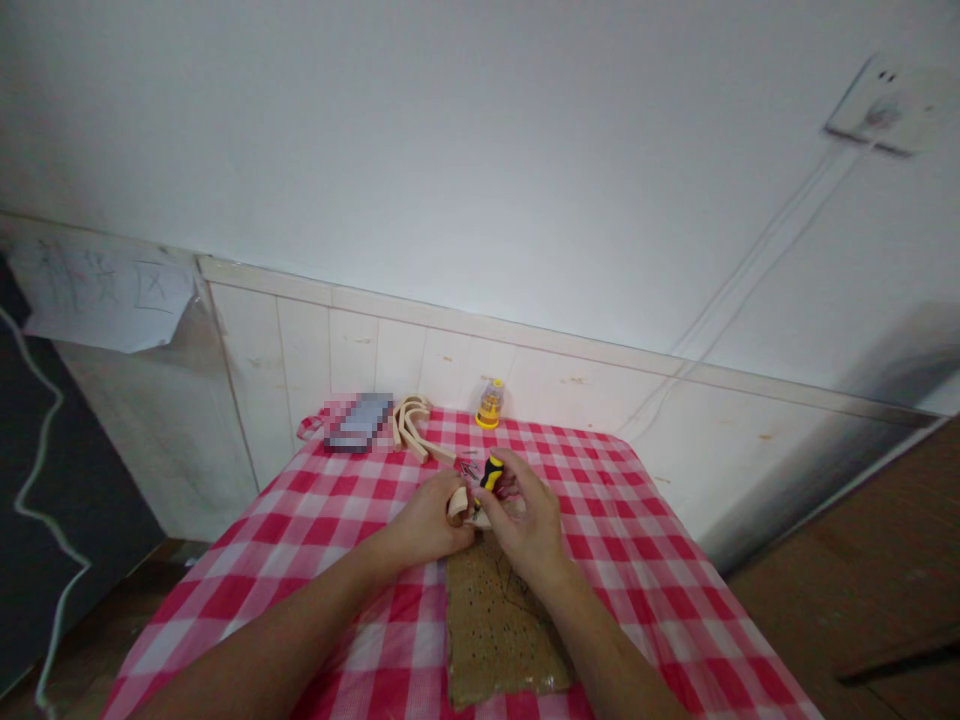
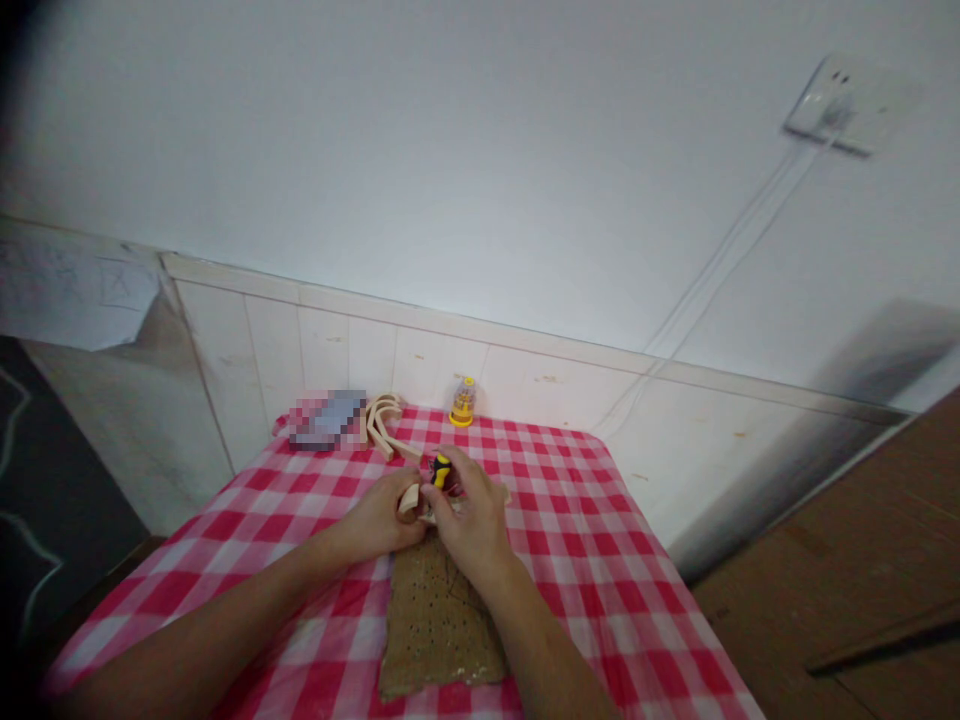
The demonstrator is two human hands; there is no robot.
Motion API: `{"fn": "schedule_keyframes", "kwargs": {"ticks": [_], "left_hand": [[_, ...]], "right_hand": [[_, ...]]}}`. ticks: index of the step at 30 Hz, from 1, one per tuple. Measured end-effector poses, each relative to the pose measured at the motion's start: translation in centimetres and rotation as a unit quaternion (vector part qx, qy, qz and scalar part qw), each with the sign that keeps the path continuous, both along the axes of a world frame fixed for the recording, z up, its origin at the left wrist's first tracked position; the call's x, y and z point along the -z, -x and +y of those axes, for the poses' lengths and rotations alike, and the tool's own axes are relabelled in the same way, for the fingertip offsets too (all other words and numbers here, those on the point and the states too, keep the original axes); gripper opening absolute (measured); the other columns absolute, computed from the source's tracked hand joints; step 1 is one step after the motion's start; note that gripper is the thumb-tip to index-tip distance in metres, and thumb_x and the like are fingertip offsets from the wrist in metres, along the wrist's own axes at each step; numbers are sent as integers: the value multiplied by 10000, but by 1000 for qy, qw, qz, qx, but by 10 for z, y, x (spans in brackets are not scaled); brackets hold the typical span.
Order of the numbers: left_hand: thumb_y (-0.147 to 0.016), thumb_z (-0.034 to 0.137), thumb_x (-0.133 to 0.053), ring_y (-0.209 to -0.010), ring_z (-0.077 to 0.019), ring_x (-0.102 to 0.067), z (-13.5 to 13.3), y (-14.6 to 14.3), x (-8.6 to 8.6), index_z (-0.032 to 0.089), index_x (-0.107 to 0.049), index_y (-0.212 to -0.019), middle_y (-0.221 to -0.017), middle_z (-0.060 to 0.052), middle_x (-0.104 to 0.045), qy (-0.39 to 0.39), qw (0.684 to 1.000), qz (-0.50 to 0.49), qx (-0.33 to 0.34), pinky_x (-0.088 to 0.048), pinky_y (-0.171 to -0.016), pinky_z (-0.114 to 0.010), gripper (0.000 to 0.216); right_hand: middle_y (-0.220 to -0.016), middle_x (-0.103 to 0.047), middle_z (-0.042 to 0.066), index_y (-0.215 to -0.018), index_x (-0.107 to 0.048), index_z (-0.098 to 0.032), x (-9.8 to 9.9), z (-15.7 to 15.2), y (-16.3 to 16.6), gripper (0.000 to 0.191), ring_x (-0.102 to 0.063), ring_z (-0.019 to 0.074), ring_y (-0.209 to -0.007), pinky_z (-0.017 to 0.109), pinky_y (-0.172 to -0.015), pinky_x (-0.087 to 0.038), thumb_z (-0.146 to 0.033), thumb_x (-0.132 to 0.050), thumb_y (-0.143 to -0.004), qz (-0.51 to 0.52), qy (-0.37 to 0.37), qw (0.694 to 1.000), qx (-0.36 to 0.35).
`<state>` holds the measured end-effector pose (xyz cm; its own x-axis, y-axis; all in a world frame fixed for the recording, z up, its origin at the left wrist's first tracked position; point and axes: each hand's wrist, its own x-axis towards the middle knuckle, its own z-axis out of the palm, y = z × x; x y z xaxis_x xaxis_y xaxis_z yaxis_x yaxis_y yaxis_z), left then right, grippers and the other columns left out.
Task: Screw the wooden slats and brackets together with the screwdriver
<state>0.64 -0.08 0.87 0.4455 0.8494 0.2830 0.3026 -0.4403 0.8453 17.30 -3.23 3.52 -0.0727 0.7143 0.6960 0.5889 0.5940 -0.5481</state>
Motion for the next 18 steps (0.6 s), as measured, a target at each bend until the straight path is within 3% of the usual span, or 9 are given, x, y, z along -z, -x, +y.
{"fn": "schedule_keyframes", "kwargs": {"ticks": [9, 18], "left_hand": [[-587, 56, -609, -630, -114, -474, -1, 0, -2, 177, -544, -737, -698, 41, -556, -19, 1000, -4, -11, -323, -563, -220, 204], [-593, 62, -612, -634, -115, -505, -1, 0, -1, 172, -571, -767, -718, 40, -573, 0, 1000, -16, 5, -358, -564, -211, 210]], "right_hand": [[-1142, -751, 77, -1337, -554, -247, -3, -7, 2, 468, -757, 225, -937, 360, -842, -621, -166, -601, -879, -21, -5, 1000, -18], [-1124, -755, 71, -1320, -558, -246, -4, -6, 2, 455, -757, 202, -868, 337, -791, -640, -155, -606, -877, 6, 2, 1000, -29]]}}
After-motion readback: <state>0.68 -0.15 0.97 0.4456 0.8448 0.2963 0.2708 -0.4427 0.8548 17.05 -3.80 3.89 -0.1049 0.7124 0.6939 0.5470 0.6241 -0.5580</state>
